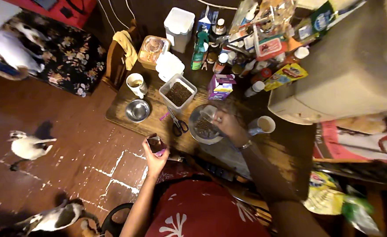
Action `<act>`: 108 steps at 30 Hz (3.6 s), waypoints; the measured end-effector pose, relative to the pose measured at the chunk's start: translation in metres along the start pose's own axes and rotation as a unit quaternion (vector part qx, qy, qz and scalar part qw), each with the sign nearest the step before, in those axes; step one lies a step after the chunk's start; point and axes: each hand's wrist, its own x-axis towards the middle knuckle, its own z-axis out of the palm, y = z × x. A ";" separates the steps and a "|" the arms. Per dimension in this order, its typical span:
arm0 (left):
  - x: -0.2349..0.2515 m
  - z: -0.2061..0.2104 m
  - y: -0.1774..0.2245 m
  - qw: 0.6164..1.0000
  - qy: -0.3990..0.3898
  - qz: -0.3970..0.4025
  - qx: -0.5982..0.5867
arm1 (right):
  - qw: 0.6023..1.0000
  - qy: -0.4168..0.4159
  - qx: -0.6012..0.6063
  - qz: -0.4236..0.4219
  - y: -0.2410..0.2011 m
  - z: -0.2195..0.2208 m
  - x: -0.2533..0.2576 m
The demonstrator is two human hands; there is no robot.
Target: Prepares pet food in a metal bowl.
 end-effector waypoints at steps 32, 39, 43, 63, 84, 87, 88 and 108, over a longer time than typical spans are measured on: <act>0.015 0.044 0.016 0.978 -0.107 -0.162 -0.076 | 0.969 -0.046 -0.018 0.242 0.087 0.059 -0.093; 0.027 0.096 -0.004 0.918 -0.210 -0.245 -0.230 | 0.971 0.046 -0.020 0.235 0.120 0.097 -0.106; 0.031 0.119 0.001 0.930 -0.260 -0.208 -0.159 | 0.966 0.025 -0.022 0.258 0.123 0.088 -0.106; 0.105 0.177 0.001 0.758 -0.463 0.171 0.426 | 0.981 -0.008 0.035 0.189 0.054 -0.048 -0.100; 0.114 0.199 0.011 0.598 -0.551 0.248 0.526 | 0.944 -0.025 0.249 0.215 0.083 0.004 -0.065; 0.117 0.201 0.020 0.570 -0.550 0.257 0.553 | 0.937 -0.023 0.266 0.228 0.086 0.007 -0.062; 0.119 0.203 0.024 0.557 -0.550 0.256 0.567 | 0.935 -0.020 0.274 0.226 0.086 0.010 -0.061; 0.134 0.241 0.043 0.461 -0.568 0.234 0.640 | 0.948 0.076 0.249 0.185 0.094 0.069 -0.068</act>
